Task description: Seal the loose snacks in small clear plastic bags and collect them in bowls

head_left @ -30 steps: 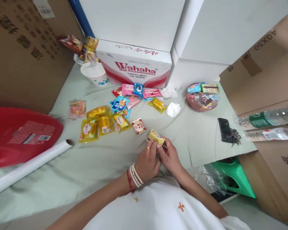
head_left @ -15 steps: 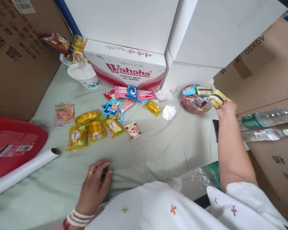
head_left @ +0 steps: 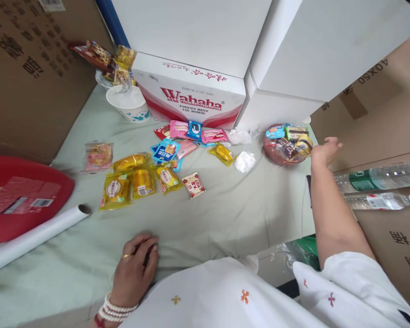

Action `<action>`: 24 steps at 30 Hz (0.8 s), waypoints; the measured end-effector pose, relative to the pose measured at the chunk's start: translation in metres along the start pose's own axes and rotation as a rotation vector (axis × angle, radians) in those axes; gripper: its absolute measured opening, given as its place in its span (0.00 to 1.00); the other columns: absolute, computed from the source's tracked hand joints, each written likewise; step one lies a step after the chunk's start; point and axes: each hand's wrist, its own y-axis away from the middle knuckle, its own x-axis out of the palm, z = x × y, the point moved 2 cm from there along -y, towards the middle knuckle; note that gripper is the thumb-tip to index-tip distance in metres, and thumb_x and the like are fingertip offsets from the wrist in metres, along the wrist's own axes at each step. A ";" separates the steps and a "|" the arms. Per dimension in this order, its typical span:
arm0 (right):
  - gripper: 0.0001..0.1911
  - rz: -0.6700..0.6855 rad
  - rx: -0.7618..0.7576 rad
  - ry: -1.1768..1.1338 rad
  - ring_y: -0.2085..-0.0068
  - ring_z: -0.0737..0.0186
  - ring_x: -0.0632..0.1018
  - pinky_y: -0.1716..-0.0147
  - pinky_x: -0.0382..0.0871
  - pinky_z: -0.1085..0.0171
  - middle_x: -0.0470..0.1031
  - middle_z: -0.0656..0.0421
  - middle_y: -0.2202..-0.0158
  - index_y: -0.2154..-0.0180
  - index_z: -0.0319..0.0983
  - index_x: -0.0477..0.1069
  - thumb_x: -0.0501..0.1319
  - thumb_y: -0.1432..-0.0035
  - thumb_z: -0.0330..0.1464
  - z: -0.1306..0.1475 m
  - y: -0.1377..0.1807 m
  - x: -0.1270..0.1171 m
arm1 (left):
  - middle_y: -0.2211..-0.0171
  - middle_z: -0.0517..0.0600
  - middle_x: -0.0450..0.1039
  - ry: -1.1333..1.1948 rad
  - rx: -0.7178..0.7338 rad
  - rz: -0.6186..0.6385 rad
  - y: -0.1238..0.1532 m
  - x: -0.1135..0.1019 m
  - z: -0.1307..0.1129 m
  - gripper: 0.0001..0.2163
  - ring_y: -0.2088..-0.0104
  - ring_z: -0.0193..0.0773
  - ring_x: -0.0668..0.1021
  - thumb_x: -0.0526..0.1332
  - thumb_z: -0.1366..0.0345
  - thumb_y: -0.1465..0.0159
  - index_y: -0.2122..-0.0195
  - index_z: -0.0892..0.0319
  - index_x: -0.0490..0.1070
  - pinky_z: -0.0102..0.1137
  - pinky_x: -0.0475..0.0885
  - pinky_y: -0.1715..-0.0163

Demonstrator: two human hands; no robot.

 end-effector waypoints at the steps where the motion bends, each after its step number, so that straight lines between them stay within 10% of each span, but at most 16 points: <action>1: 0.21 -0.016 -0.042 -0.003 0.51 0.53 0.72 0.51 0.60 0.54 0.65 0.38 0.47 0.46 0.31 0.69 0.53 0.40 0.21 0.000 0.003 0.002 | 0.54 0.56 0.71 0.001 -0.001 0.001 0.000 0.000 0.000 0.08 0.53 0.47 0.78 0.57 0.66 0.31 0.54 0.56 0.73 0.42 0.78 0.53; 10: 0.16 -0.023 -0.342 0.031 0.55 0.49 0.71 0.48 0.64 0.50 0.67 0.45 0.57 0.55 0.32 0.72 0.48 0.31 0.31 -0.011 0.031 0.036 | 0.54 0.57 0.70 -0.010 0.021 -0.014 -0.002 0.000 -0.004 0.07 0.55 0.47 0.78 0.58 0.67 0.32 0.56 0.58 0.74 0.41 0.78 0.54; 24: 0.14 -0.037 -0.350 -0.049 0.51 0.44 0.72 0.49 0.66 0.46 0.70 0.42 0.57 0.56 0.36 0.70 0.48 0.32 0.33 -0.021 0.041 0.005 | 0.53 0.56 0.71 0.072 -0.030 -0.031 0.000 -0.007 -0.006 0.08 0.55 0.44 0.78 0.58 0.68 0.32 0.53 0.58 0.72 0.38 0.78 0.55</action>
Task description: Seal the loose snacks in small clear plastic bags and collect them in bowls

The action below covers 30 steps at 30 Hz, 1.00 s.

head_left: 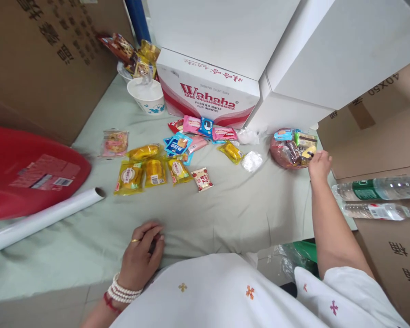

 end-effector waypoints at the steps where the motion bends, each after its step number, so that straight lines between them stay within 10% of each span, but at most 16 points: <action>1: 0.15 -0.053 -0.002 -0.006 0.51 0.43 0.72 0.49 0.67 0.46 0.70 0.41 0.55 0.55 0.36 0.70 0.48 0.32 0.34 0.006 0.005 -0.007 | 0.53 0.56 0.72 0.023 -0.023 -0.006 0.001 -0.002 0.001 0.08 0.56 0.44 0.78 0.59 0.68 0.32 0.52 0.57 0.72 0.38 0.78 0.56; 4: 0.15 -0.107 -0.120 -0.091 0.51 0.47 0.74 0.49 0.67 0.50 0.72 0.43 0.53 0.54 0.38 0.70 0.48 0.31 0.36 0.043 0.036 -0.018 | 0.53 0.55 0.72 0.089 -0.084 -0.025 0.003 -0.005 0.002 0.08 0.58 0.42 0.79 0.59 0.68 0.32 0.53 0.57 0.72 0.36 0.79 0.58; 8: 0.14 0.373 -0.389 -0.289 0.55 0.54 0.75 0.51 0.69 0.57 0.75 0.50 0.56 0.57 0.40 0.74 0.56 0.35 0.40 0.111 0.102 0.010 | 0.54 0.54 0.72 0.128 -0.103 -0.031 0.001 -0.004 0.000 0.07 0.61 0.38 0.79 0.59 0.69 0.33 0.56 0.57 0.74 0.33 0.78 0.61; 12: 0.11 0.575 -0.295 -0.329 0.60 0.54 0.73 0.55 0.69 0.58 0.76 0.52 0.61 0.63 0.39 0.76 0.61 0.43 0.39 0.141 0.135 0.048 | 0.55 0.55 0.74 0.137 -0.122 -0.019 0.002 -0.008 -0.002 0.06 0.57 0.42 0.80 0.59 0.68 0.33 0.58 0.57 0.76 0.36 0.79 0.57; 21: 0.18 0.475 -0.131 -0.430 0.65 0.56 0.75 0.59 0.70 0.59 0.79 0.53 0.65 0.60 0.37 0.79 0.55 0.39 0.42 0.117 0.137 0.025 | 0.54 0.53 0.72 0.291 -0.343 -0.087 0.002 -0.024 -0.007 0.06 0.58 0.39 0.79 0.61 0.63 0.33 0.59 0.56 0.77 0.33 0.78 0.63; 30: 0.13 0.238 -0.069 -0.579 0.66 0.60 0.74 0.62 0.69 0.61 0.76 0.55 0.62 0.62 0.39 0.79 0.60 0.40 0.40 0.134 0.172 -0.039 | 0.59 0.52 0.71 0.717 -0.228 0.099 -0.098 0.016 -0.079 0.08 0.59 0.37 0.76 0.61 0.60 0.31 0.59 0.57 0.75 0.31 0.77 0.62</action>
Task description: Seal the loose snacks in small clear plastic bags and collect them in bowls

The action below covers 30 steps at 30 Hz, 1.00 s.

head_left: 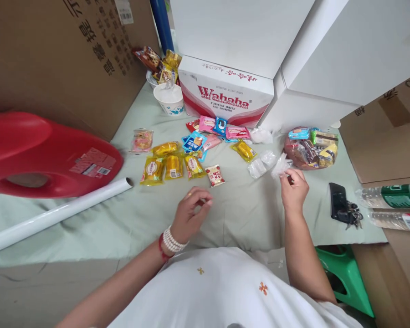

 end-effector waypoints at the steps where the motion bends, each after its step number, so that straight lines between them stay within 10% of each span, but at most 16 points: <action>1: 0.12 0.034 0.024 -0.069 0.68 0.62 0.73 0.64 0.68 0.63 0.75 0.57 0.63 0.62 0.40 0.78 0.61 0.39 0.40 0.009 0.011 -0.001 | 0.60 0.52 0.71 0.045 -0.018 0.037 -0.008 0.014 -0.006 0.09 0.61 0.37 0.76 0.61 0.58 0.32 0.59 0.58 0.75 0.31 0.76 0.64; 4: 0.10 0.238 0.071 -0.259 0.68 0.63 0.72 0.68 0.65 0.64 0.75 0.58 0.64 0.64 0.40 0.78 0.63 0.39 0.39 0.035 0.049 0.003 | 0.55 0.55 0.71 0.121 -0.097 0.134 -0.028 0.054 -0.013 0.23 0.59 0.40 0.77 0.71 0.53 0.42 0.50 0.59 0.72 0.30 0.75 0.68; 7: 0.09 0.398 0.174 -0.392 0.70 0.65 0.69 0.71 0.62 0.66 0.75 0.58 0.63 0.64 0.41 0.80 0.66 0.40 0.39 0.044 0.080 0.012 | 0.65 0.50 0.72 0.179 -0.162 0.172 -0.038 0.075 -0.001 0.17 0.64 0.37 0.74 0.69 0.51 0.42 0.64 0.60 0.74 0.29 0.71 0.68; 16: 0.15 0.444 0.834 -0.963 0.75 0.71 0.59 0.79 0.52 0.70 0.69 0.63 0.71 0.68 0.41 0.77 0.76 0.54 0.40 0.020 0.100 0.015 | 0.74 0.46 0.69 0.472 -0.575 -0.018 -0.013 0.041 0.042 0.23 0.74 0.33 0.69 0.68 0.42 0.44 0.71 0.59 0.70 0.29 0.65 0.72; 20: 0.13 0.440 0.832 -1.058 0.71 0.69 0.65 0.76 0.59 0.70 0.71 0.61 0.70 0.71 0.41 0.76 0.76 0.53 0.38 0.030 0.101 0.018 | 0.62 0.52 0.72 0.080 -0.241 -0.179 0.001 0.024 0.027 0.20 0.62 0.39 0.74 0.65 0.44 0.38 0.60 0.57 0.72 0.34 0.71 0.62; 24: 0.11 0.600 0.775 -1.078 0.71 0.68 0.65 0.75 0.59 0.69 0.71 0.60 0.72 0.71 0.40 0.78 0.74 0.51 0.39 0.044 0.103 0.023 | 0.46 0.60 0.71 -0.157 0.176 -0.004 -0.004 0.032 -0.002 0.26 0.43 0.50 0.72 0.63 0.44 0.36 0.45 0.57 0.71 0.47 0.67 0.41; 30: 0.11 0.700 0.602 -0.999 0.73 0.68 0.64 0.76 0.57 0.68 0.70 0.59 0.71 0.71 0.39 0.77 0.72 0.49 0.40 0.052 0.078 0.004 | 0.63 0.51 0.80 -0.155 0.100 0.157 -0.030 0.041 -0.009 0.12 0.56 0.44 0.79 0.59 0.56 0.30 0.63 0.56 0.77 0.38 0.71 0.50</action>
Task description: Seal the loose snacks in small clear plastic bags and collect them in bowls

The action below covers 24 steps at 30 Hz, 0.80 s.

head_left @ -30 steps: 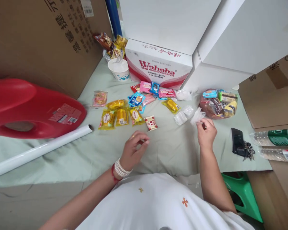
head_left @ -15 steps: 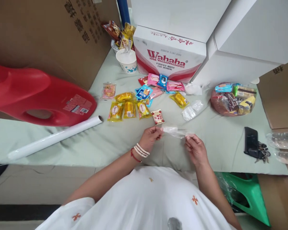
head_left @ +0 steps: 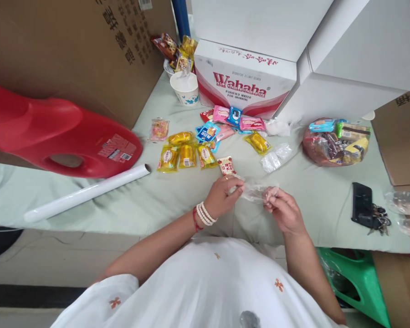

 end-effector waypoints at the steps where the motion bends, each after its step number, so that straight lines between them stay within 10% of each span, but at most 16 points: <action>1: 0.11 -0.024 -0.027 0.013 0.73 0.68 0.64 0.77 0.57 0.68 0.70 0.59 0.71 0.71 0.39 0.77 0.72 0.49 0.40 0.007 -0.001 -0.005 | 0.66 0.50 0.79 0.045 -0.037 -0.007 -0.001 -0.002 0.001 0.12 0.61 0.41 0.79 0.58 0.57 0.30 0.64 0.57 0.76 0.35 0.72 0.55; 5: 0.13 -0.170 -0.111 0.035 0.72 0.69 0.67 0.77 0.61 0.70 0.71 0.60 0.69 0.67 0.41 0.75 0.72 0.46 0.42 0.019 -0.009 -0.017 | 0.71 0.47 0.77 0.048 -0.136 -0.153 0.005 -0.010 0.002 0.12 0.69 0.36 0.78 0.57 0.55 0.29 0.62 0.57 0.75 0.30 0.72 0.64; 10: 0.25 -0.194 -0.129 0.110 0.66 0.63 0.72 0.73 0.70 0.66 0.72 0.58 0.64 0.65 0.42 0.72 0.61 0.39 0.57 -0.006 -0.009 0.024 | 0.66 0.48 0.82 -0.305 -0.045 -0.386 0.020 -0.002 -0.006 0.11 0.64 0.39 0.82 0.55 0.59 0.28 0.60 0.55 0.75 0.43 0.67 0.39; 14: 0.17 -0.099 -0.115 0.268 0.64 0.62 0.73 0.65 0.72 0.64 0.73 0.60 0.65 0.64 0.42 0.72 0.67 0.41 0.49 -0.026 -0.013 0.063 | 0.61 0.50 0.83 -0.358 0.052 -0.358 0.024 0.006 -0.010 0.09 0.58 0.42 0.83 0.55 0.63 0.28 0.59 0.55 0.76 0.50 0.59 0.34; 24: 0.15 -0.136 0.054 -0.042 0.64 0.64 0.72 0.70 0.72 0.68 0.73 0.60 0.64 0.71 0.41 0.71 0.71 0.47 0.44 -0.005 -0.026 0.021 | 0.73 0.45 0.73 0.167 -0.296 -0.590 0.011 -0.033 0.018 0.12 0.71 0.35 0.75 0.58 0.55 0.30 0.66 0.57 0.70 0.29 0.71 0.67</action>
